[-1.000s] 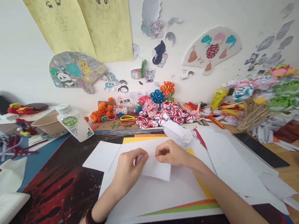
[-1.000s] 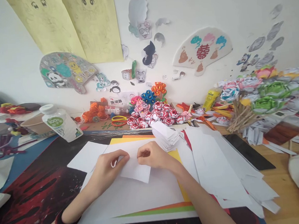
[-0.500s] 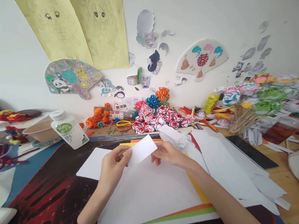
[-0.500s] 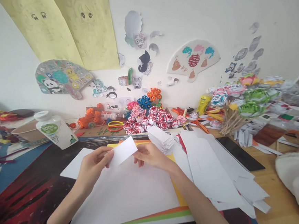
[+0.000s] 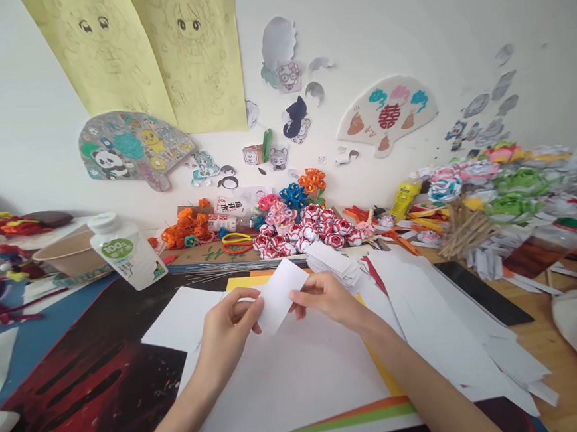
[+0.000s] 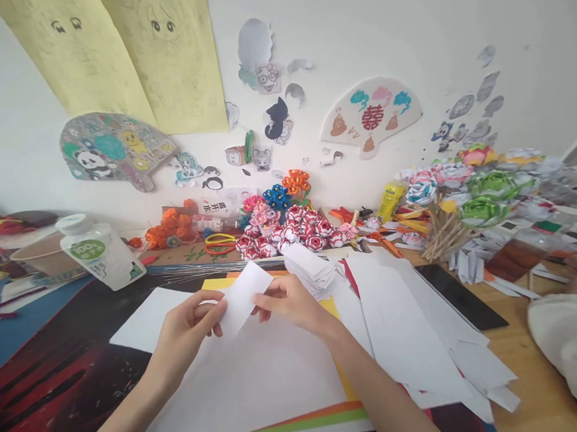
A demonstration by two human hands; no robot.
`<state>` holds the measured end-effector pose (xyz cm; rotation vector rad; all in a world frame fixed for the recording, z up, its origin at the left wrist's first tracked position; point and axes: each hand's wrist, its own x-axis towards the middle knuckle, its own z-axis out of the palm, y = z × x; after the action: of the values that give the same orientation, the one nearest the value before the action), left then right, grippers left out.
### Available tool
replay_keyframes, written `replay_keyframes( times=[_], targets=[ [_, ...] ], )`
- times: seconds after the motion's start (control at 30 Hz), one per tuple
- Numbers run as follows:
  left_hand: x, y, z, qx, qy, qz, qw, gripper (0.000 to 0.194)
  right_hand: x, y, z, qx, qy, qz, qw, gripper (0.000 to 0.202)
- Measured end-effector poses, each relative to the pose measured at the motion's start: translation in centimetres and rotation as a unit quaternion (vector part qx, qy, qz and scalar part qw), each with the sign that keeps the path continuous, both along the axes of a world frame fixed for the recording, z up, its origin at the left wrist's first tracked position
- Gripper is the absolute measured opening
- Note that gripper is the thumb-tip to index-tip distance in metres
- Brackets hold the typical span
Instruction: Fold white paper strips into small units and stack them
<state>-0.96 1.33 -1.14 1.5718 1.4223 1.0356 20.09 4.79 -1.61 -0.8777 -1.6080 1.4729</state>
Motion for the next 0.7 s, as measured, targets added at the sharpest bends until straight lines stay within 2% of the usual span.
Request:
replay_keyframes(
  times=[0.1,0.17,0.23,0.27,0.33,0.43,0.57,0.7],
  targets=[
    [0.0,-0.1,-0.3,0.119,0.141,0.029,0.982,0.025,-0.2,0.1,-0.2,-0.002,-0.006,-0.06,0.998,0.033],
    [0.3,-0.3,-0.6,0.227,0.237,0.047,0.943,0.026,-0.3,0.1,-0.5,-0.004,-0.016,-0.082,0.996,0.034],
    [0.6,-0.5,-0.9,0.288,0.295,0.028,0.911,0.028,-0.5,0.2,-0.8,-0.002,-0.024,-0.095,0.995,0.034],
    [0.8,-0.6,-1.0,0.294,0.309,0.01,0.904,0.03,-0.6,0.1,-0.9,-0.001,-0.026,-0.098,0.995,0.034],
    [1.2,-0.8,-1.3,0.275,0.313,-0.015,0.909,0.035,-0.8,0.1,-1.0,0.004,-0.025,-0.101,0.995,0.034],
    [1.4,-1.0,-1.4,0.21,0.282,-0.037,0.936,0.043,-0.9,-0.1,-1.2,0.019,-0.029,-0.1,0.994,0.034],
    [1.5,-1.1,-0.6,0.118,0.189,-0.071,0.972,0.043,-0.8,-0.1,-1.2,0.022,-0.032,-0.061,0.997,0.038],
    [1.5,-1.0,0.2,0.037,0.078,-0.115,0.99,0.04,-0.6,-0.1,-0.8,0.026,-0.034,-0.037,0.998,0.038]
  ],
)
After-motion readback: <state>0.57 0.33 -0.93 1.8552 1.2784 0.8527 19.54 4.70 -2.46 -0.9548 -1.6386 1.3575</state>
